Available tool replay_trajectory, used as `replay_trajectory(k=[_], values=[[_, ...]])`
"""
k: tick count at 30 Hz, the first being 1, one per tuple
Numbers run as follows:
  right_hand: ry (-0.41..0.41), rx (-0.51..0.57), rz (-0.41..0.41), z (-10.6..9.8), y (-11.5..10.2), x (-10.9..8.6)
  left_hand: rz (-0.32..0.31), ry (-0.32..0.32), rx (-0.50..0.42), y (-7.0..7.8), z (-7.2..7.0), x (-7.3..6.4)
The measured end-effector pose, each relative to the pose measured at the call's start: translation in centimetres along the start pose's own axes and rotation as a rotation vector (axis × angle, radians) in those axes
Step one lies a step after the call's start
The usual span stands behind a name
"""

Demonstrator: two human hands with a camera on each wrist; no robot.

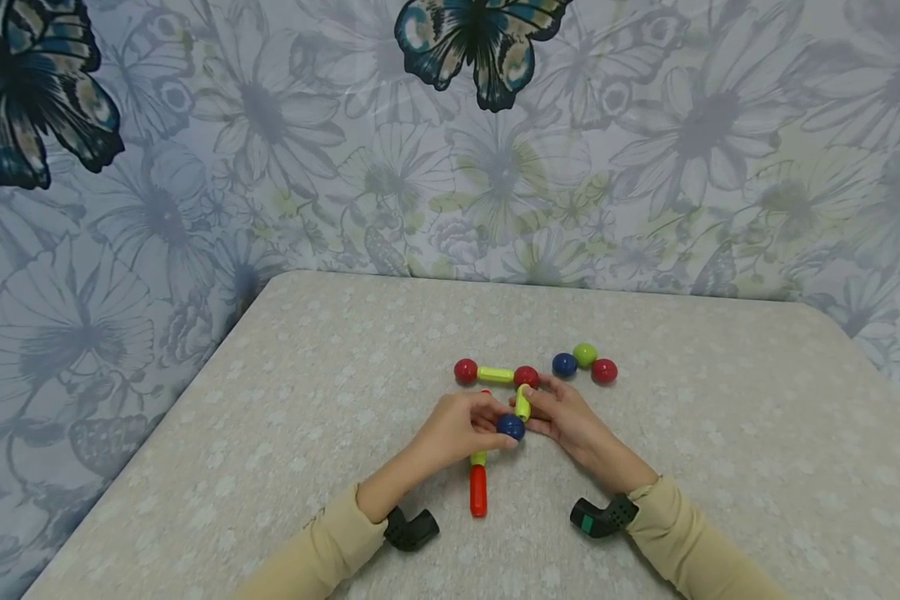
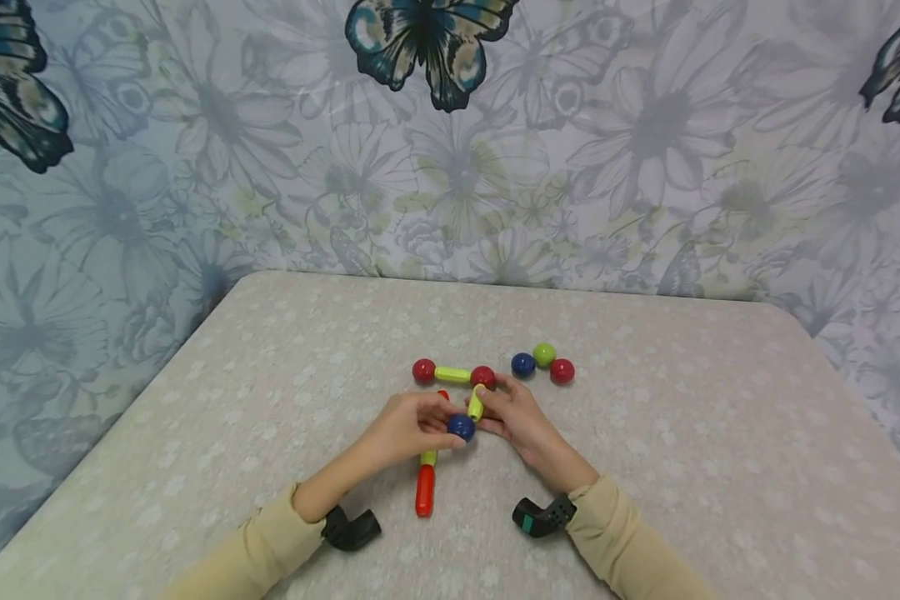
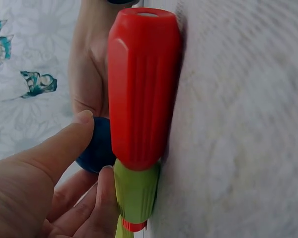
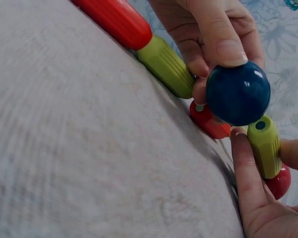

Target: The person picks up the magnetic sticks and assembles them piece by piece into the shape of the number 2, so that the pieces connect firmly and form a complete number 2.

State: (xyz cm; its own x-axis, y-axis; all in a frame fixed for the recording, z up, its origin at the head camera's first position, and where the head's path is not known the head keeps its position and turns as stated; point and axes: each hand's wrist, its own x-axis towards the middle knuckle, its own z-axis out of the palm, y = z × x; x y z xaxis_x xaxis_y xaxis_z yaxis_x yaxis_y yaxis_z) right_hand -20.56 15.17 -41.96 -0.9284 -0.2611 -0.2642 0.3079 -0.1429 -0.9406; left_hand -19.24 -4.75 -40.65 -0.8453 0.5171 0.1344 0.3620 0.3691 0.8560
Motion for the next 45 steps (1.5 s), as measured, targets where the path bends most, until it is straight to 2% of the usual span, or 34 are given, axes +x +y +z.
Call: replay_trajectory(k=[8, 17, 23, 27, 30, 33, 37, 41, 45], values=[[0.036, 0.033, -0.011, 0.2, 0.0, -0.1, -0.008, 0.061, 0.097, 0.5, 0.4, 0.2], [0.076, 0.001, -0.035, 0.3, 0.1, -0.1, -0.041, 0.082, 0.112, 1.0, 0.8, 0.4], [0.092, 0.012, -0.004, 0.3, 0.1, 0.0, -0.030, 0.049, 0.099, 0.8, 0.5, 0.3], [0.094, 0.018, 0.014, 0.3, 0.1, 0.2, 0.020, 0.009, 0.090, 0.4, -0.8, 0.0], [0.084, 0.022, 0.020, 0.3, 0.1, 0.3, 0.073, -0.062, 0.105, 0.0, -2.5, -0.2], [0.082, 0.022, 0.026, 0.3, 0.0, 0.3, 0.111, -0.190, 0.131, -0.3, -3.9, -0.4], [0.079, 0.018, 0.030, 0.3, 0.0, 0.2, 0.201, -0.354, 0.174, -0.7, -4.4, -0.9], [0.074, 0.024, 0.034, 0.3, 0.0, 0.1, 0.269, -0.428, 0.215, -0.5, -4.4, -1.4], [0.060, 0.030, 0.024, 0.2, 0.0, 0.1, 0.273, -0.473, 0.257, -0.2, -4.3, -1.9]])
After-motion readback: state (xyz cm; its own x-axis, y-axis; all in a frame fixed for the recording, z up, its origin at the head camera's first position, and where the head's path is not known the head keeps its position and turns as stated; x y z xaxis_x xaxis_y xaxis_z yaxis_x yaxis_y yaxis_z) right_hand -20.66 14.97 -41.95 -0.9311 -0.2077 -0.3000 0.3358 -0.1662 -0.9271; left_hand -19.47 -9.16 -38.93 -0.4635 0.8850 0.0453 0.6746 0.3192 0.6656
